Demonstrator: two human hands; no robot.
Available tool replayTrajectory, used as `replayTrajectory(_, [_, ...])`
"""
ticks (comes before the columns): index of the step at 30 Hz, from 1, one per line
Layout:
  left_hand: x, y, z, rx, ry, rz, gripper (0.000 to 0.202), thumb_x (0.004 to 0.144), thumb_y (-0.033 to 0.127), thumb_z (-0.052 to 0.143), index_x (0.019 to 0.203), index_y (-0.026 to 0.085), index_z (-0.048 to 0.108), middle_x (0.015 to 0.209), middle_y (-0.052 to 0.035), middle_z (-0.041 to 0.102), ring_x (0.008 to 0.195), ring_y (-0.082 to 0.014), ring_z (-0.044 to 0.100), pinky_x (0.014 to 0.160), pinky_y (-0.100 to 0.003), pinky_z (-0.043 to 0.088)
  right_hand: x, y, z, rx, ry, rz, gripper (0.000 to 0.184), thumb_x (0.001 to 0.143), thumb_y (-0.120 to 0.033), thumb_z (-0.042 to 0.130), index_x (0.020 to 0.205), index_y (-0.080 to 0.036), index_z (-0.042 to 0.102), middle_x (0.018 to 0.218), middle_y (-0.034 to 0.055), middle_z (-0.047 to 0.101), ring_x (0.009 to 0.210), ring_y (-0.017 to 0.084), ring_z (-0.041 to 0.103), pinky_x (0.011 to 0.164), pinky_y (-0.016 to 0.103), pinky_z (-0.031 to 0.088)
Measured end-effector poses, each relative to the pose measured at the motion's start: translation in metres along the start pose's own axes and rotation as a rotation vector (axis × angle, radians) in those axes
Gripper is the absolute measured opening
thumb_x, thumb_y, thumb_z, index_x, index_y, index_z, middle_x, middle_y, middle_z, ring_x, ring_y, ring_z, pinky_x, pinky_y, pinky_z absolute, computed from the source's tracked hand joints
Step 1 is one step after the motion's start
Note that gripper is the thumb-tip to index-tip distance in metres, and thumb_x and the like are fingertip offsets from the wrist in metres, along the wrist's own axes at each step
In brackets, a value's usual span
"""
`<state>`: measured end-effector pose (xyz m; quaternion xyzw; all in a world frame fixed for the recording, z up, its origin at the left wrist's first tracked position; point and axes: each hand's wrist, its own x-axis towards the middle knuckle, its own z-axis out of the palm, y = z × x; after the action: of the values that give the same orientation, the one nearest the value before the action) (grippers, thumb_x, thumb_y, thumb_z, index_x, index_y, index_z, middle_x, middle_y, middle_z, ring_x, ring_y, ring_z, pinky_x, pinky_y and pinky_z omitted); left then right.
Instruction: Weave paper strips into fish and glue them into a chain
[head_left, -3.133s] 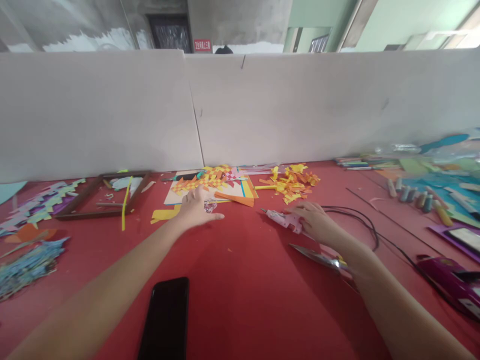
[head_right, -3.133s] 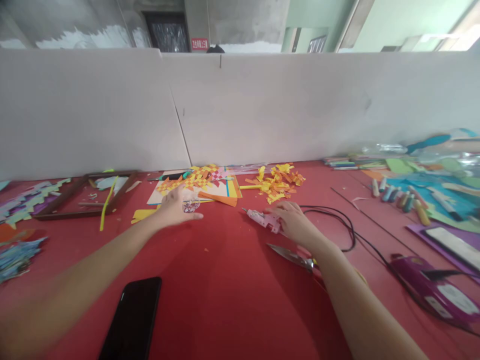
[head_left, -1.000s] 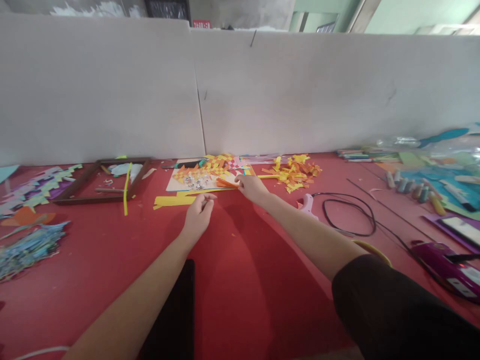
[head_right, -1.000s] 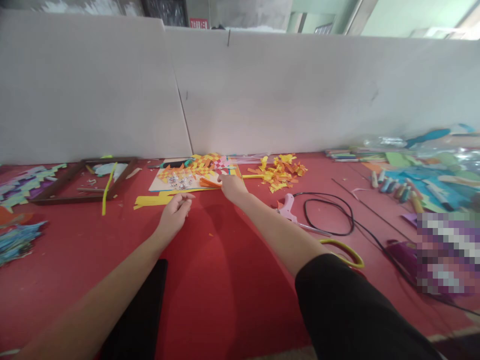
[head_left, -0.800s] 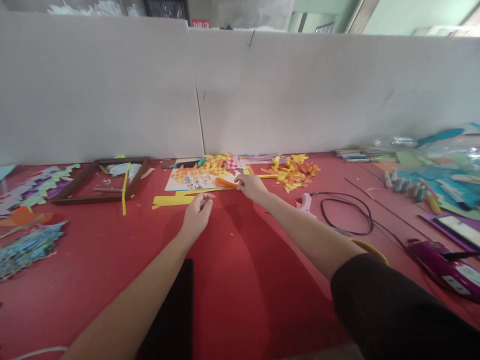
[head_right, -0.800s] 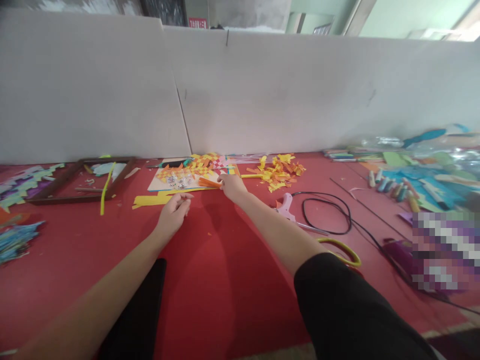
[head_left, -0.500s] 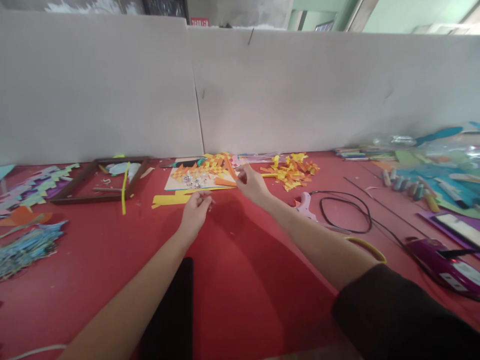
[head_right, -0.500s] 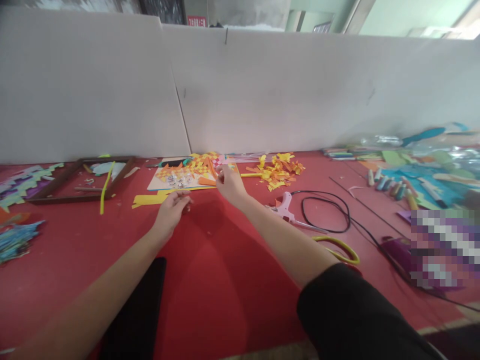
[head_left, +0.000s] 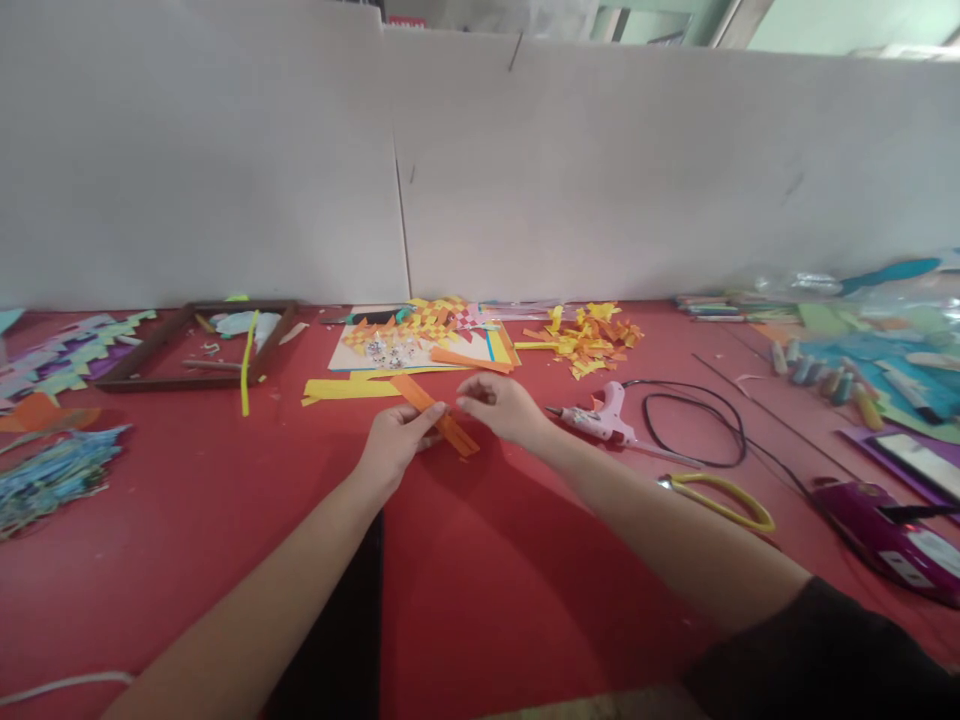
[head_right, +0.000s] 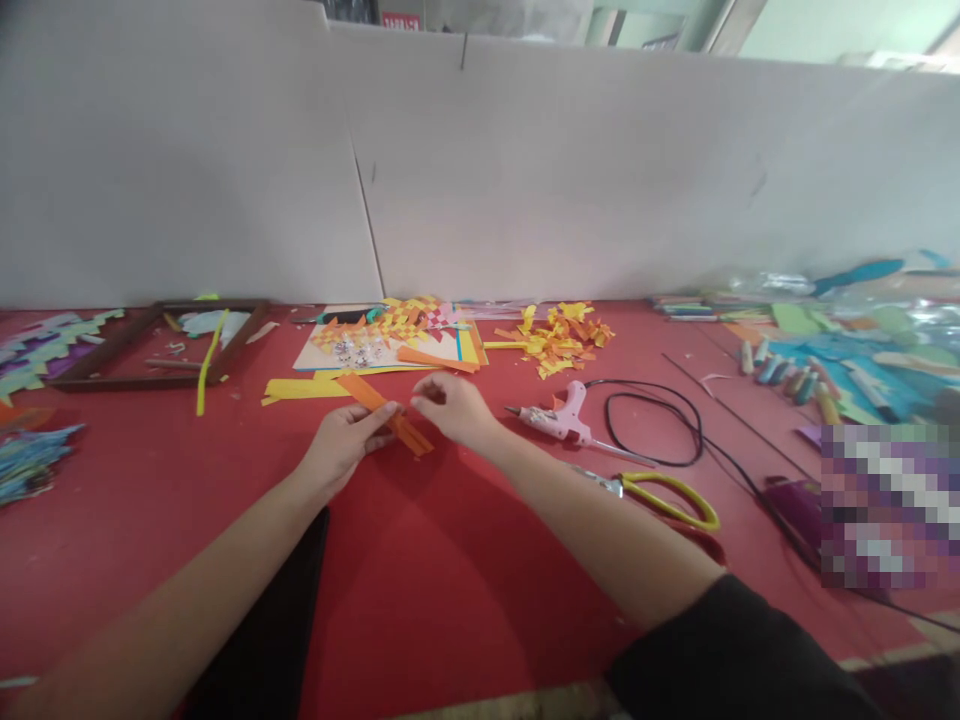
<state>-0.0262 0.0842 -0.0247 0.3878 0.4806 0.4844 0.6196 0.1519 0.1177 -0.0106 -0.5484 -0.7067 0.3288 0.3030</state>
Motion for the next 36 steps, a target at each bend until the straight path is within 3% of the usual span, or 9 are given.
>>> replayTrajectory(3, [0.002,0.0,-0.002,0.024,-0.004,-0.009,0.05,0.058,0.051,0.09,0.084,0.011,0.075,0.084,-0.0103,0.078,0.078,-0.021,0.072,0.073,-0.032,0.06,0.028,0.003,-0.017,-0.217,0.057,-0.008,0.018,0.09,-0.012,0.055,0.102,-0.016,0.067,0.104,0.0075,0.073,0.099,0.019,0.067,0.093,0.034,0.05])
replayTrajectory(6, [0.002,0.0,-0.004,0.06,-0.031,-0.018,0.058,0.061,0.046,0.091,0.105,0.014,0.072,0.081,-0.0081,0.078,0.075,-0.0211,0.074,0.068,-0.03,0.059,0.051,0.002,-0.024,-0.397,0.018,-0.02,0.035,0.089,-0.006,0.058,0.122,-0.016,0.062,0.112,0.011,0.07,0.107,0.023,0.065,0.096,0.036,0.049])
replayTrajectory(9, [0.001,0.001,-0.005,0.083,-0.052,-0.02,0.063,0.067,0.042,0.088,0.12,0.017,0.065,0.078,-0.0057,0.078,0.076,-0.0214,0.075,0.068,-0.029,0.06,0.064,-0.002,-0.02,-0.54,-0.052,-0.022,0.035,0.094,-0.023,0.064,0.128,-0.017,0.059,0.123,0.011,0.065,0.109,0.023,0.064,0.094,0.041,0.054])
replayTrajectory(12, [-0.001,0.001,-0.006,0.092,-0.06,-0.017,0.055,0.072,0.042,0.086,0.116,0.016,0.064,0.08,-0.007,0.079,0.079,-0.0217,0.076,0.071,-0.029,0.06,0.065,-0.008,-0.013,-0.646,-0.089,-0.016,0.037,0.097,-0.037,0.061,0.127,-0.017,0.059,0.128,0.0099,0.062,0.108,0.023,0.064,0.091,0.045,0.057])
replayTrajectory(17, [0.0,0.001,-0.006,0.096,-0.065,-0.013,0.048,0.073,0.042,0.084,0.109,0.016,0.064,0.083,-0.0079,0.079,0.08,-0.0219,0.076,0.073,-0.031,0.061,0.063,-0.012,-0.011,-0.74,-0.076,-0.003,0.036,0.097,-0.036,0.061,0.127,-0.017,0.059,0.128,0.0101,0.062,0.109,0.023,0.064,0.091,0.044,0.057])
replayTrajectory(24, [0.001,-0.002,-0.007,0.089,-0.064,-0.008,0.043,0.073,0.044,0.084,0.1,0.017,0.064,0.084,-0.0071,0.078,0.078,-0.0209,0.075,0.072,-0.031,0.06,0.066,-0.001,-0.011,-0.721,-0.021,0.026,0.037,0.097,-0.036,0.061,0.128,-0.017,0.059,0.128,0.0102,0.062,0.109,0.023,0.064,0.091,0.044,0.057])
replayTrajectory(31, [0.002,-0.001,-0.006,0.083,-0.049,0.001,0.044,0.07,0.044,0.085,0.097,0.017,0.065,0.083,-0.0074,0.078,0.073,-0.0191,0.074,0.067,-0.028,0.058,0.068,0.007,-0.016,-0.545,0.014,0.035,0.036,0.097,-0.036,0.061,0.127,-0.017,0.059,0.127,0.0095,0.062,0.108,0.022,0.065,0.091,0.045,0.057])
replayTrajectory(36, [0.002,-0.002,-0.006,0.074,-0.04,0.017,0.047,0.07,0.05,0.083,0.099,0.016,0.067,0.084,-0.0083,0.078,0.078,-0.0197,0.073,0.068,-0.028,0.058,0.061,-0.003,-0.024,-0.284,0.094,0.023,0.022,0.091,-0.01,0.057,0.11,-0.015,0.068,0.113,0.0118,0.07,0.108,0.023,0.064,0.1,0.039,0.048])
